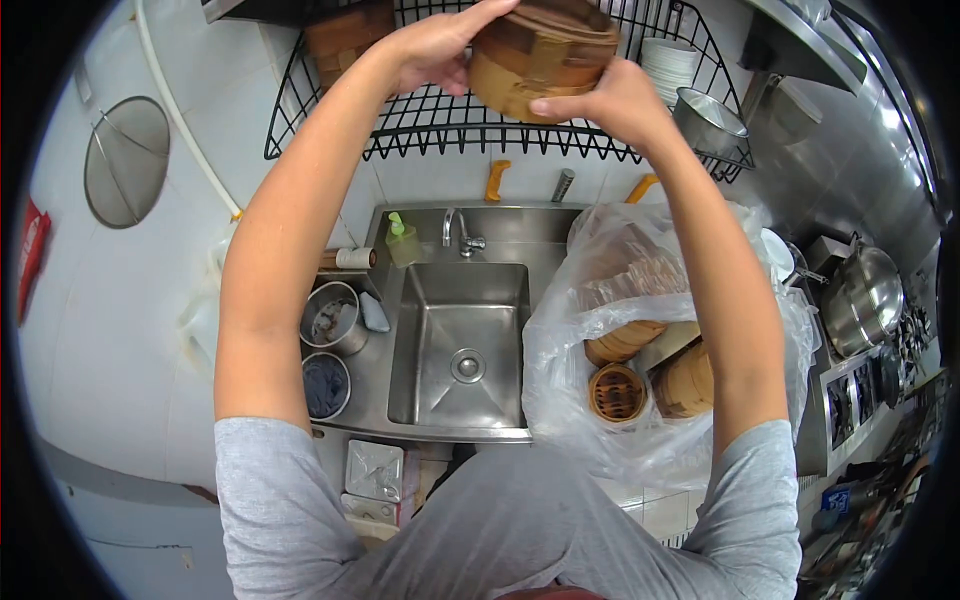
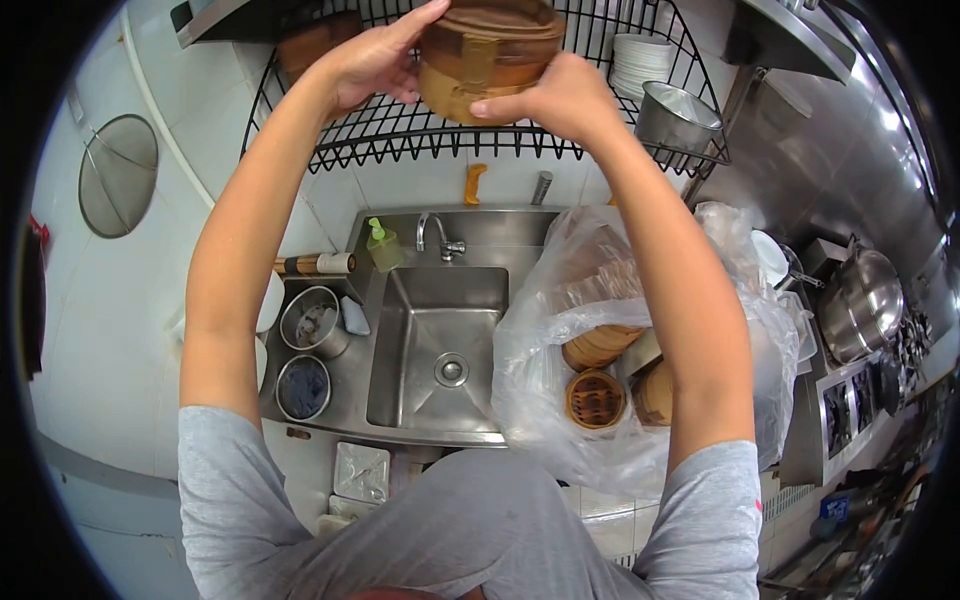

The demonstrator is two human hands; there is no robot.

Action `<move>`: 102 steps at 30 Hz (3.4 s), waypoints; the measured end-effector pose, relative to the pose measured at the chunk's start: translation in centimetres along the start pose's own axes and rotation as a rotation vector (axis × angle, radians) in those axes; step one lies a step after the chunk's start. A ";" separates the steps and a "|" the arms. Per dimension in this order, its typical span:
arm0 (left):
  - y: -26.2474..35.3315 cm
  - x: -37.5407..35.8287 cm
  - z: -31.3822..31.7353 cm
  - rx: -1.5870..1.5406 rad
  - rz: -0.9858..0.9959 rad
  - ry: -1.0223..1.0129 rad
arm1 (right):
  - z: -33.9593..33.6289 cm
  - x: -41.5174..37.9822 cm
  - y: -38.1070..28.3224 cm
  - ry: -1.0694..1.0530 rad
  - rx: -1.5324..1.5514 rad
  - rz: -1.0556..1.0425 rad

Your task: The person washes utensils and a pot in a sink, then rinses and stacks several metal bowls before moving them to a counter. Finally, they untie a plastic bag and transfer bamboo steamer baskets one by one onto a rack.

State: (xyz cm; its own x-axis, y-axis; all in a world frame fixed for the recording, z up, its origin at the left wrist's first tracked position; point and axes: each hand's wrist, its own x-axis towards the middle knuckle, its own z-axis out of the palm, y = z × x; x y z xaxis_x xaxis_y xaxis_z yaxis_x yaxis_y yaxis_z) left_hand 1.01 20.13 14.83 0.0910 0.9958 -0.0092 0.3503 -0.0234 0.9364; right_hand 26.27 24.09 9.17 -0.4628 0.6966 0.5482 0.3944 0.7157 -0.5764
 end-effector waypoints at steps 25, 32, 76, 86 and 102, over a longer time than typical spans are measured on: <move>-6.6 9.0 -6.1 1.484 0.549 0.617 | 12.2 -48.8 15.9 -0.250 -0.471 0.486; -5.4 8.7 -2.7 1.568 0.185 0.552 | 12.9 -48.4 17.2 -0.280 -0.507 0.617; -42.8 -7.4 47.1 0.735 0.736 -0.561 | -9.7 -46.6 10.8 0.356 -0.661 0.233; -36.8 -6.7 45.4 1.025 0.808 -0.719 | -10.9 -48.9 7.3 0.337 -0.533 0.396; -6.7 -11.0 22.3 0.421 1.026 -0.629 | -13.6 -45.3 3.2 0.406 -0.540 0.214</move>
State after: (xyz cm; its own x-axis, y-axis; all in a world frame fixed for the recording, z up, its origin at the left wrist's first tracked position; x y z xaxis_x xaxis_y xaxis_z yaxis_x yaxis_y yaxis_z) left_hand 18.49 7.31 0.80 0.8781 0.2938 0.3776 0.1146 -0.8954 0.4302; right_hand 59.33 -4.54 -9.24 -0.0401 0.7134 0.6996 0.8308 0.4128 -0.3734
